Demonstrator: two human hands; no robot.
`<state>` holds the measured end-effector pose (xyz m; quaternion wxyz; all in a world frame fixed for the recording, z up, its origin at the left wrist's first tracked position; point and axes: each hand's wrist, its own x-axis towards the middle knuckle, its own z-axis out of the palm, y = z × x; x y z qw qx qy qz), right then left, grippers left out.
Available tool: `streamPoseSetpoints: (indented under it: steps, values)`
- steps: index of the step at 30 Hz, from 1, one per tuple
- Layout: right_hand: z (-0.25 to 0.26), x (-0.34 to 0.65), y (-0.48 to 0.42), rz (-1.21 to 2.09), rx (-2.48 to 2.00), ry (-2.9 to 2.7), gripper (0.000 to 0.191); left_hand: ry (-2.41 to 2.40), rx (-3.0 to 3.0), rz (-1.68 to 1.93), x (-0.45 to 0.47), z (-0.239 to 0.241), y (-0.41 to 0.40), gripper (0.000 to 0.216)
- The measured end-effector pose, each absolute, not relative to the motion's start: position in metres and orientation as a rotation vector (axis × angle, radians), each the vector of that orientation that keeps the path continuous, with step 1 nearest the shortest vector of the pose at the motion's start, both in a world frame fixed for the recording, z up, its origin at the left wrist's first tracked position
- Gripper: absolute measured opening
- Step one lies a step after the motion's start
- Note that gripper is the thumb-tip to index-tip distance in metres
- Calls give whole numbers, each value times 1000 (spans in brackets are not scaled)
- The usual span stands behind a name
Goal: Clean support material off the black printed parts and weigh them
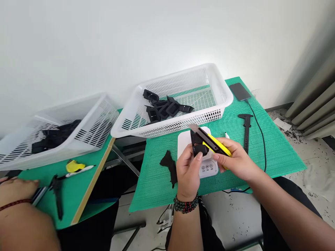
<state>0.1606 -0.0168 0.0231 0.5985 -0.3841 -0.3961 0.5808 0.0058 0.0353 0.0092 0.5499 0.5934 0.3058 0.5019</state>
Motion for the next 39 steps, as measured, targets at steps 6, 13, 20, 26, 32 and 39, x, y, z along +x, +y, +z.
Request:
streamPoseSetpoints:
  steps: [6, 13, 20, 26, 32, 39]
  values:
    - [24, 161, -17, 1304, -895, -918, 44, 820, 1574, 1189, 14, 19, 30, 30]
    - [24, 162, -17, 1300, -914, -956, 49, 920, 1782, 1277, 7, 13, 35, 28]
    - [22, 162, -19, 1275, -921, -1020, 43, 986, 1641, 1252, 7, 9, 36, 29]
    - [20, 158, -20, 1323, -968, -1049, 42, 947, 1530, 1353, 13, 17, 31, 35]
    - [23, 159, -19, 1379, -990, -1000, 42, 989, 1416, 1365, 7, 9, 40, 30]
    - [29, 168, -20, 1309, -1042, -1028, 43, 1068, 1442, 1408, 2, 6, 43, 33]
